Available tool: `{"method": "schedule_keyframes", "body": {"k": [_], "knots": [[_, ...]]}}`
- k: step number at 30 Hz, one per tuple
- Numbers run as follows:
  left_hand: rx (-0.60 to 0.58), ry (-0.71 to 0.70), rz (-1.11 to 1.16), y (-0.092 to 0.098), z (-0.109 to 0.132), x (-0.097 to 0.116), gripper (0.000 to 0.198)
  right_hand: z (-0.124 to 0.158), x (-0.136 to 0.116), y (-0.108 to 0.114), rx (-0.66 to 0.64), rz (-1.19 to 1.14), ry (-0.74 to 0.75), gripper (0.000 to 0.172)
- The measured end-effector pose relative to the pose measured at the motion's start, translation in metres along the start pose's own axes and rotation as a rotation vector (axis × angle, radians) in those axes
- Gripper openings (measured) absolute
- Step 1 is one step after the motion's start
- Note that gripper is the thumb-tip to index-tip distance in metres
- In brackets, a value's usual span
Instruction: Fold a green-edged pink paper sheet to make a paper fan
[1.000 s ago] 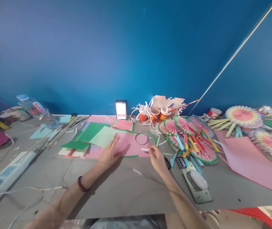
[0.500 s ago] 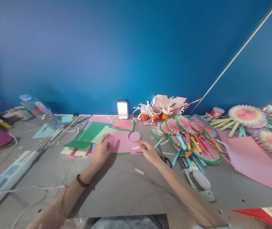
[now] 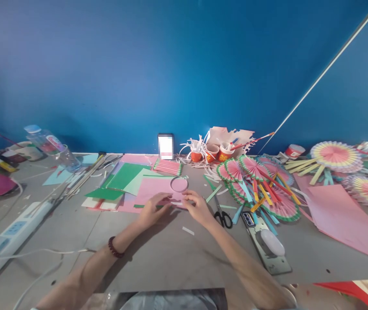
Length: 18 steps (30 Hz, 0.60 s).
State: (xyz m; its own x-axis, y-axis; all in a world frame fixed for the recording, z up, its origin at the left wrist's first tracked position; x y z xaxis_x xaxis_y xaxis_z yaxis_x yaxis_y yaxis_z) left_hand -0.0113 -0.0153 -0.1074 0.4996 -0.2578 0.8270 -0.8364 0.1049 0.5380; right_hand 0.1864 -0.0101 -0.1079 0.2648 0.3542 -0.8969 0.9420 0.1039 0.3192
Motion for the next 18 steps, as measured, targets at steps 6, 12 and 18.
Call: {"method": "schedule_keyframes", "body": {"k": [6,12,18], "knots": [[-0.042,0.091,0.121,-0.004,-0.003,0.006,0.022,-0.002,0.007,-0.001,-0.049,-0.054,-0.039,0.039],[-0.098,0.113,0.086,-0.002,-0.014,0.020,0.023,-0.002,0.022,0.005,0.041,-0.074,-0.117,0.045],[-0.170,0.177,0.117,-0.004,-0.027,0.021,0.021,-0.004,0.022,0.018,0.147,-0.027,-0.129,0.042]]}}
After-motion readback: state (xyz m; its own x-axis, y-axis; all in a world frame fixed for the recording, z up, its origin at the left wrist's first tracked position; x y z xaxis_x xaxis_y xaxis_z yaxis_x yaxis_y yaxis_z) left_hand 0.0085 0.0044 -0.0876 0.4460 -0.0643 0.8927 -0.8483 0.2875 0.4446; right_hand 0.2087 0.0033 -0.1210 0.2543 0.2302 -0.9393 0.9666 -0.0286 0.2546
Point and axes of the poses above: each hand's wrist, its own z-axis away from the middle knuckle, its own y-axis out of the back of the hand, x = y × z, the point moved 3 cm from there along -z, towards the middle knuckle, and after that the axes turned 12 degrees about y, right-handed, at the moved point
